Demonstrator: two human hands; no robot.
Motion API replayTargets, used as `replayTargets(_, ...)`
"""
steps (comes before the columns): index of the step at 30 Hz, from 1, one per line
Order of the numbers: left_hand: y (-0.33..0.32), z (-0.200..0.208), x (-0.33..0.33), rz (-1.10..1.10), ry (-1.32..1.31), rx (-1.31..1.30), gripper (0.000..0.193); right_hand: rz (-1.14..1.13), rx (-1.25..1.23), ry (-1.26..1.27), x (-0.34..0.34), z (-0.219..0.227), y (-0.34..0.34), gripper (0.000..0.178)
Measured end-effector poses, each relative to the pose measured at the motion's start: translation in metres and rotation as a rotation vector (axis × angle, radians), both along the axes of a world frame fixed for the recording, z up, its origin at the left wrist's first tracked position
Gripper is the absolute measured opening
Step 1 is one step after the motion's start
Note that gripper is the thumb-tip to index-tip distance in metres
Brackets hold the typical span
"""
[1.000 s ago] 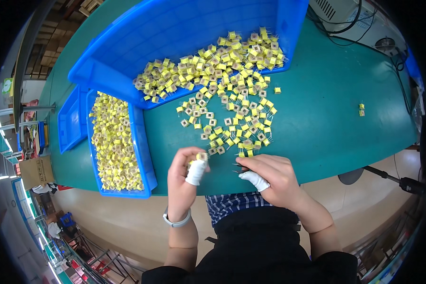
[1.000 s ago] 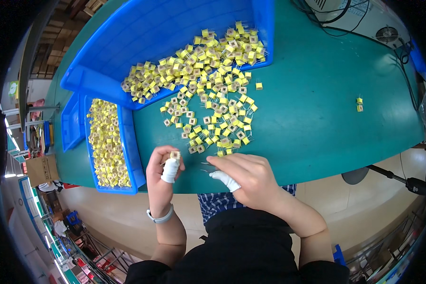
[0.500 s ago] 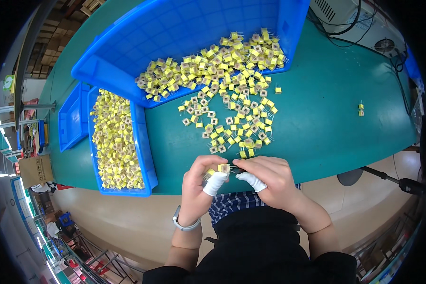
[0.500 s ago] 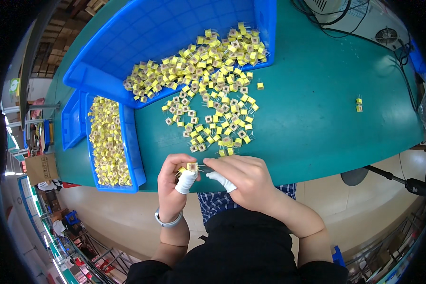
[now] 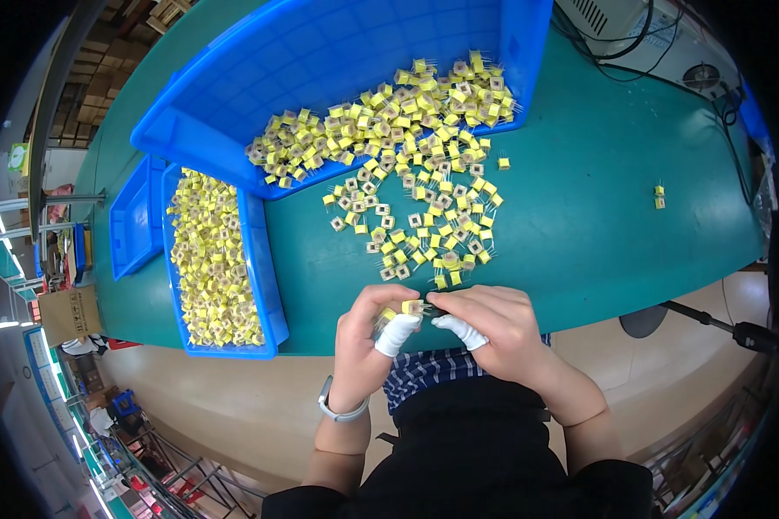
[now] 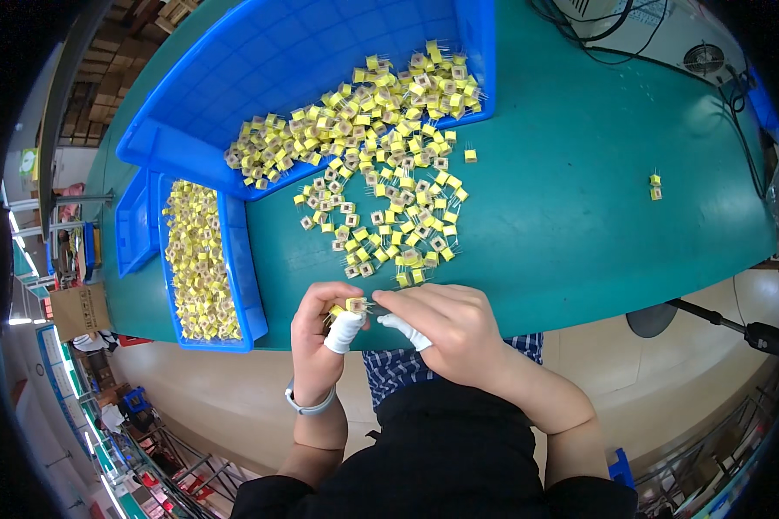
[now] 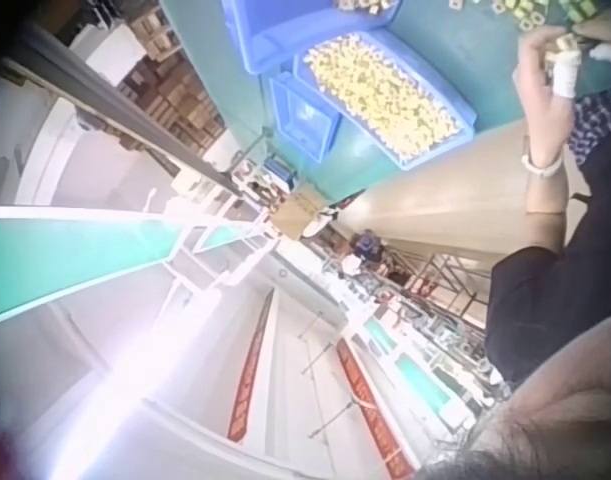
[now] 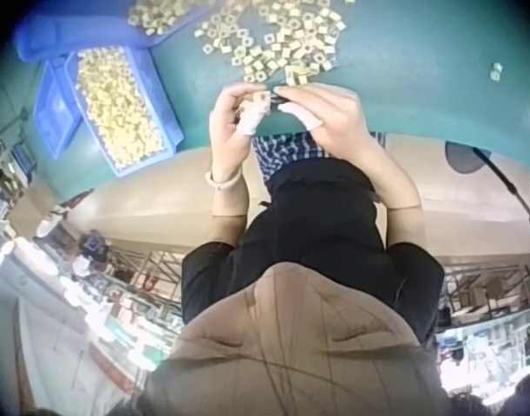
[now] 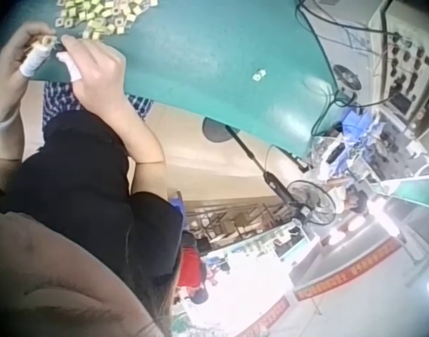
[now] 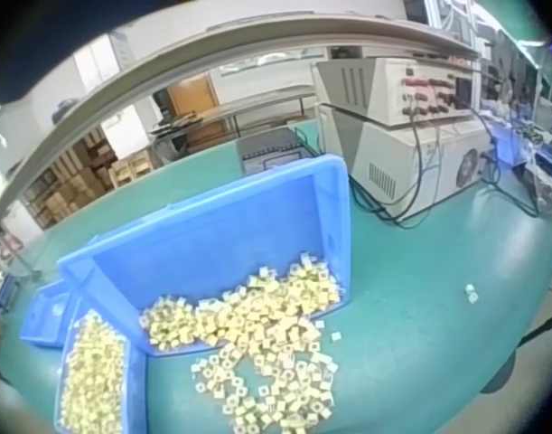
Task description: The person picks up a transformer from the table, trims its metal pins using shears, and places it back onto the table, repeating the process for several others.
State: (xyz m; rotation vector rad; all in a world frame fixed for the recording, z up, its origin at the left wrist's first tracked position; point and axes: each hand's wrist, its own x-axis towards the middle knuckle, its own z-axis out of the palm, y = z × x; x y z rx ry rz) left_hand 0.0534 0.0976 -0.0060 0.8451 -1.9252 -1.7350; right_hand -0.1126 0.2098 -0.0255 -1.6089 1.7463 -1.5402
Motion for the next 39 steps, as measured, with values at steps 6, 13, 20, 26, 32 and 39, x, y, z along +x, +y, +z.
replayTargets(6, -0.001, -0.002, 0.002, 0.016, -0.001, 0.046, 0.025, -0.003, 0.006, 0.000, -0.002, 0.000, 0.002, 0.029)
replayTargets(13, -0.001, -0.002, 0.003, 0.003, -0.004, 0.058, 0.025, 0.003, 0.022, -0.006, -0.002, -0.001, 0.003, 0.030)
replayTargets(20, -0.001, -0.003, 0.004, -0.001, 0.029, 0.085, 0.023, -0.006, 0.018, -0.012, -0.003, 0.001, 0.003, 0.030)
replayTargets(26, 0.002, -0.001, 0.000, -0.009, 0.012, 0.053, 0.023, 0.003, -0.001, -0.020, -0.002, -0.001, 0.003, 0.029)
replayTargets(32, 0.004, 0.002, -0.004, 0.004, 0.022, 0.159, 0.028, 0.011, 0.016, -0.004, -0.002, 0.000, 0.004, 0.027)
replayTargets(39, 0.002, -0.009, 0.001, -0.048, 0.200, 0.437, 0.050, 0.018, 0.002, -0.031, -0.001, -0.001, 0.003, 0.031)
